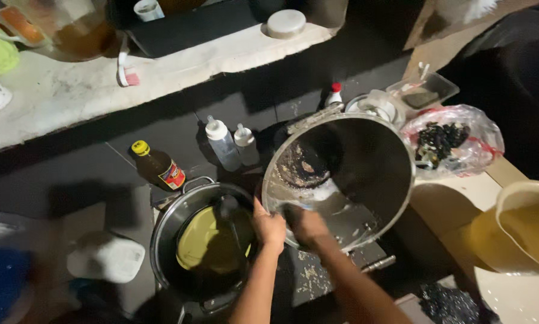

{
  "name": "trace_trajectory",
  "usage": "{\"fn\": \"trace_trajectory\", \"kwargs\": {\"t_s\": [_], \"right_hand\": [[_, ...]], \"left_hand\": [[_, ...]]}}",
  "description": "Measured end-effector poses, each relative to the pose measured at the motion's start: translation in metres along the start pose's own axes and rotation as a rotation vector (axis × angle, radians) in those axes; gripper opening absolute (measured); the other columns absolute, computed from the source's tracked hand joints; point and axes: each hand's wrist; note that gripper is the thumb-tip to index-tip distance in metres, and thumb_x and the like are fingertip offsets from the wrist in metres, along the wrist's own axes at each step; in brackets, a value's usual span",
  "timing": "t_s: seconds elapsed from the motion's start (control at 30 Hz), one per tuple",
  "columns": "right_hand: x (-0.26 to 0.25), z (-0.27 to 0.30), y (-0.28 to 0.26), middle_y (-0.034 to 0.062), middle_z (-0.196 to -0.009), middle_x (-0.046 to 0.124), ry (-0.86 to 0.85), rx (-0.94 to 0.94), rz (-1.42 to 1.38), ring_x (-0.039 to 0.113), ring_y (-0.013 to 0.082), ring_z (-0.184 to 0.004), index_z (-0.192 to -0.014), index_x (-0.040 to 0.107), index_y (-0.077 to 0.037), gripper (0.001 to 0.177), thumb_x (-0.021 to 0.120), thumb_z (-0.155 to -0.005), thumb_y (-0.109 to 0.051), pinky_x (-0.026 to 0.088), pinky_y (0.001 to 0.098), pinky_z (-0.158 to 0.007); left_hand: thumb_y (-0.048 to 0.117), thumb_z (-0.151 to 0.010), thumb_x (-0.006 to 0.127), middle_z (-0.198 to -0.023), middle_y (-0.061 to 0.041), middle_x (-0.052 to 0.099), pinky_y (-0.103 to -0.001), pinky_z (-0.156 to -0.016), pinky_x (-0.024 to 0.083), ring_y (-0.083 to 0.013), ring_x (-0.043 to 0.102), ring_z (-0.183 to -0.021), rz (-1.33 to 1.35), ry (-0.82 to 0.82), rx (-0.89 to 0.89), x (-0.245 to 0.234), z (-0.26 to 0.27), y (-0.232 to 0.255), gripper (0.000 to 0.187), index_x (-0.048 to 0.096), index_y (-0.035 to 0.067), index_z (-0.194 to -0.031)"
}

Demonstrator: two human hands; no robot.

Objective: The person scrubs the inside of a large dark cooking pot with a blue sponge, working soapy water around the interior and rotating the pot to reach different areas. They continue scrubbing the inner walls and bottom throughout the clip, with a plastic jug of liquid and other pots on the counter nearby.

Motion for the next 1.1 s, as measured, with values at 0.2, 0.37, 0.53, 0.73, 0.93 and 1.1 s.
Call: {"fn": "trace_trajectory", "kwargs": {"t_s": [0.2,0.37,0.53,0.73,0.93,1.1], "right_hand": [[0.017,-0.015,0.004,0.0223,-0.120,0.069,0.095,-0.223,-0.167,0.068,0.0384,-0.108,-0.136,0.065,-0.021,0.041,0.056,-0.096,-0.029,0.055,0.0456,-0.089],[0.004,-0.079,0.128,0.0163,-0.118,0.070,0.323,-0.160,0.556,0.069,0.0352,-0.109,-0.124,0.066,-0.024,0.035,0.051,-0.093,-0.018,0.056,0.0445,-0.089],[0.052,-0.146,0.123,0.0173,-0.115,0.070,0.425,-0.057,0.288,0.068,0.0371,-0.108,-0.125,0.067,-0.022,0.038,0.049,-0.095,-0.010,0.055,0.0476,-0.089],[0.081,-0.142,0.023,0.0261,-0.125,0.068,0.310,-0.339,-0.442,0.066,0.0410,-0.117,-0.133,0.065,-0.010,0.044,0.052,-0.091,-0.008,0.051,0.0491,-0.099],[0.034,-0.109,0.080,0.0265,-0.126,0.068,-0.128,-0.080,0.312,0.066,0.0393,-0.118,-0.133,0.065,-0.007,0.049,0.052,-0.086,-0.002,0.050,0.0473,-0.101],[0.012,-0.100,0.112,0.0247,-0.120,0.071,0.350,-0.027,0.531,0.070,0.0363,-0.111,-0.131,0.067,-0.009,0.049,0.053,-0.084,-0.003,0.053,0.0448,-0.097]], "left_hand": [[-0.011,-0.075,0.050,-0.131,-0.019,0.069,-0.037,-0.103,0.049,-0.0306,0.067,-0.120,0.082,-0.036,0.090,-0.002,-0.003,-0.008,0.067,0.053,0.003,-0.140],[-0.010,-0.079,0.052,-0.129,-0.020,0.070,-0.037,-0.105,0.049,-0.0314,0.070,-0.119,0.090,-0.003,0.012,0.004,-0.007,-0.029,0.061,0.050,0.001,-0.139],[-0.012,-0.074,0.051,-0.130,-0.021,0.070,-0.038,-0.105,0.049,-0.0332,0.068,-0.119,0.047,0.012,0.051,0.007,-0.001,-0.015,0.066,0.052,0.003,-0.138],[-0.005,-0.081,0.048,-0.135,-0.018,0.066,-0.043,-0.096,0.054,-0.0368,0.068,-0.117,-0.066,-0.014,-0.208,0.003,0.009,0.035,0.071,0.048,0.019,-0.148],[-0.007,-0.075,0.056,-0.136,-0.024,0.063,-0.040,-0.106,0.046,-0.0368,0.062,-0.126,-0.118,0.113,-0.010,0.011,0.009,0.013,0.074,0.045,0.009,-0.147],[-0.009,-0.075,0.048,-0.138,-0.021,0.065,-0.035,-0.106,0.048,-0.0304,0.066,-0.126,0.070,0.025,-0.103,0.007,0.008,-0.006,0.074,0.046,0.006,-0.148]]}}
Point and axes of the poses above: each hand's wrist, its own z-axis away from the middle knuckle, its own x-axis out of the palm, y = z × x
